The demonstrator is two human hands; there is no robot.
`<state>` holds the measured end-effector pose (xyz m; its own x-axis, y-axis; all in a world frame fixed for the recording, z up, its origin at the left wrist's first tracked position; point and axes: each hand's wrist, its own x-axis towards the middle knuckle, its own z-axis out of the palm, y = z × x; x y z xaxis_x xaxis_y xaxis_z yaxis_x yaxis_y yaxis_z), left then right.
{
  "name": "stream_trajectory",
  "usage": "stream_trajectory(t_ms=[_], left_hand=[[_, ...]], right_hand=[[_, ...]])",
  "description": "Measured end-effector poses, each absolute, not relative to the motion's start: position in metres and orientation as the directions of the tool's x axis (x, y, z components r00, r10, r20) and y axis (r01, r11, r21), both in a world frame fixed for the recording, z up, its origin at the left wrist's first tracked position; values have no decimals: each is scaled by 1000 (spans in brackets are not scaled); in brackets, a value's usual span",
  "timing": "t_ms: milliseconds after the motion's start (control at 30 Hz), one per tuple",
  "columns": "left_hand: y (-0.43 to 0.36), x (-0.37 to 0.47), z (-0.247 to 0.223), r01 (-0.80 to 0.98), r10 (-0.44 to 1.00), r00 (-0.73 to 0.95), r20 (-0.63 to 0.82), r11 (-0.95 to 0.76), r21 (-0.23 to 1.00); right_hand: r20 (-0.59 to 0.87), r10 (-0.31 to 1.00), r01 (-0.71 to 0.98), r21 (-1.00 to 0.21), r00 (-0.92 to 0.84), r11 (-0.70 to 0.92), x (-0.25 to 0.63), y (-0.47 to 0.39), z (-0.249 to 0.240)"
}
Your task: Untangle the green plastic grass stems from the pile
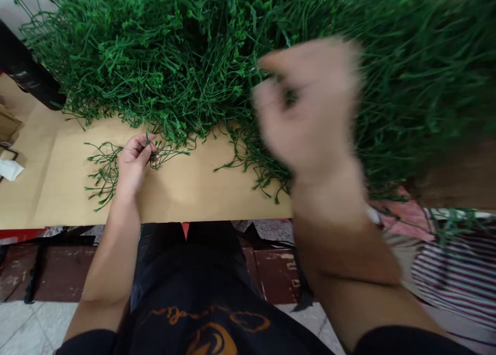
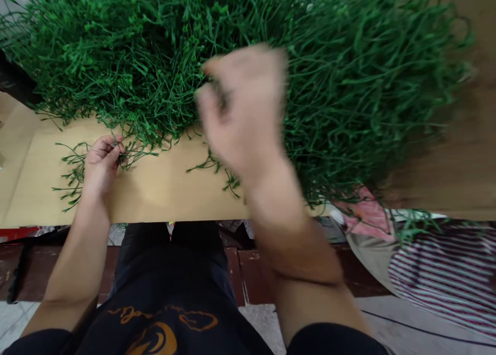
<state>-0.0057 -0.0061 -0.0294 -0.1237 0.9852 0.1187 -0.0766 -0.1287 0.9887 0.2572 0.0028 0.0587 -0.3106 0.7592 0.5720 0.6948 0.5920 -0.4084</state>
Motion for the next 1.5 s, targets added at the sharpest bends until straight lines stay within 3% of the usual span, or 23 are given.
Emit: stream_trajectory(t_ms=[67,133,300,567,733,833,933,1033,1167,1267,1500], left_hand=[[-9,-5,-31,2,981,-118,154,-155,988],[-12,-3,-31,67,971,-125,203,-196,978],[-17,0,-29,123,944,-190,269,-249,961],[-20,5,-33,296,915,-213,343,-274,915],[-29,10,-25,712,892,-144,429,-208,671],[-31,15,-16,823,905,-81,417,-175,540],[-27,16,-7,828,928,27,372,-229,512],[-19,11,-5,771,941,113,319,-285,569],[-10,2,-15,695,951,27,309,-240,677],[-10,4,-22,696,949,-29,313,-205,688],[-15,13,-24,679,920,104,378,-344,648]], right_hand=[[525,742,626,-426,-417,653,202,4,33],[428,738,511,-537,-521,671,163,6,12],[217,773,408,-747,-597,524,144,3,-6],[298,816,359,-785,-495,504,159,4,-12],[272,864,343,-835,-424,431,161,10,-22],[253,898,370,-845,-361,387,165,15,-25],[270,916,402,-835,-296,376,170,19,-25],[251,927,389,-853,-278,347,174,21,-23],[169,899,323,-893,-405,313,176,19,-22],[126,845,288,-905,-520,312,177,15,-22],[132,841,171,-952,-524,256,173,13,-26]])
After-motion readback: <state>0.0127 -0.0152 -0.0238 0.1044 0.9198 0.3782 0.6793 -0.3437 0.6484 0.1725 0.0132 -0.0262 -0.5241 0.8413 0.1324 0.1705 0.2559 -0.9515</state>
